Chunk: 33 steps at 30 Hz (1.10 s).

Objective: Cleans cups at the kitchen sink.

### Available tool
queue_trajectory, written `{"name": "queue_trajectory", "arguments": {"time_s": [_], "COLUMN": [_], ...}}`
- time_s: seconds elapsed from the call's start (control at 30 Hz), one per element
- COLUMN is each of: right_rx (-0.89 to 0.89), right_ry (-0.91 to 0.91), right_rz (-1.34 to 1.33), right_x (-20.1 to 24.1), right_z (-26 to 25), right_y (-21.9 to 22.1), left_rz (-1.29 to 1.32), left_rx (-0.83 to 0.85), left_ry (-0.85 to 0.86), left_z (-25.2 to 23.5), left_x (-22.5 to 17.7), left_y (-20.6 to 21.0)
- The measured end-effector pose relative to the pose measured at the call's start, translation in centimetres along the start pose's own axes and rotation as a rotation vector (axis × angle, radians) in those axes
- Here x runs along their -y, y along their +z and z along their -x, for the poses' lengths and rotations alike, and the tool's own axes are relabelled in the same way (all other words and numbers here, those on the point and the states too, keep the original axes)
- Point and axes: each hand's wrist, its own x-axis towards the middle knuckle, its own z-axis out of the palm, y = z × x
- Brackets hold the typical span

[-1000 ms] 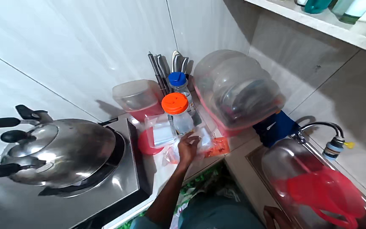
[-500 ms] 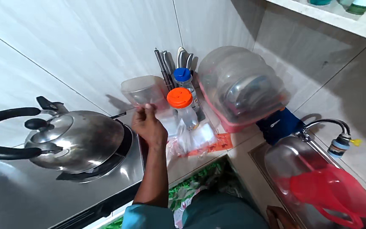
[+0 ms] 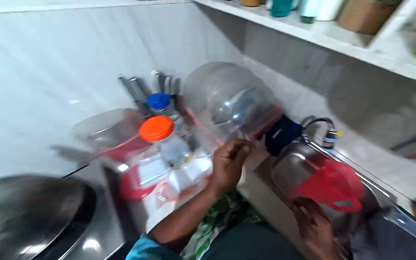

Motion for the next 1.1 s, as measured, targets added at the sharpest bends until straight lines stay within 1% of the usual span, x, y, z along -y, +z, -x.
{"name": "queue_trajectory", "arguments": {"time_s": [0.03, 0.1, 0.17, 0.23, 0.27, 0.33, 0.4, 0.47, 0.57, 0.63, 0.73, 0.8, 0.87, 0.93, 1.0, 1.03, 1.1], "right_rx": [-0.059, -0.121, -0.173, -0.272, -0.34, -0.505, -0.633, -0.697, -0.718, -0.705, -0.71, -0.709, -0.694, -0.662, -0.634, -0.62, -0.585], "right_ry": [-0.006, -0.035, -0.031, 0.047, 0.085, 0.158, 0.254, 0.342, 0.377, 0.379, 0.401, 0.419, 0.393, 0.341, 0.286, 0.268, 0.247], "right_rz": [0.0, 0.001, -0.017, -0.054, -0.072, -0.109, -0.164, -0.219, -0.302, -0.309, -0.204, -0.102, 0.014, 0.141, 0.231, 0.258, 0.324], "right_x": [0.8, 2.9, 4.7, 5.3, 5.4, 5.1, 4.6, 3.8, 2.7, 1.9, 0.3, -0.8, -1.7, -2.5, -2.7, -2.8, -2.8], "right_z": [-1.2, -3.3, -4.8, -5.6, -5.9, -6.2, -6.0, -5.3, -4.3, -3.6, -2.8, -2.7, -2.7, -2.8, -2.9, -3.0, -3.2], "right_y": [-0.3, -1.3, -2.0, -2.1, -2.2, -2.7, -3.7, -4.7, -5.6, -5.6, -5.1, -4.2, -3.2, -2.3, -2.0, -1.8, -1.5], "left_rz": [0.082, 0.238, 0.397, 0.513, 0.546, 0.552, 0.513, 0.484, 0.487, 0.573, 0.681, 0.661, 0.628, 0.529, 0.353, 0.279, 0.169], "left_rx": [0.11, 0.239, 0.304, 0.35, 0.384, 0.49, 0.589, 0.669, 0.752, 0.765, 0.654, 0.551, 0.511, 0.572, 0.613, 0.601, 0.527], "left_ry": [-0.111, -0.28, -0.41, -0.53, -0.563, -0.554, -0.471, -0.431, -0.493, -0.551, -0.675, -0.731, -0.742, -0.674, -0.553, -0.509, -0.419], "left_z": [0.5, 1.6, 2.4, 3.0, 3.4, 4.2, 5.2, 6.2, 6.5, 6.4, 6.3, 6.3, 6.3, 6.0, 5.7, 5.6, 5.8], "left_x": [1.3, 3.6, 5.3, 5.8, 6.0, 6.4, 7.0, 7.9, 9.2, 9.8, 10.5, 11.5, 12.7, 13.1, 12.6, 12.6, 13.5], "left_y": [2.7, 7.2, 10.6, 13.3, 14.4, 16.2, 17.5, 18.5, 19.6, 20.0, 20.5, 20.7, 20.8, 20.5, 20.1, 19.9, 19.2]}}
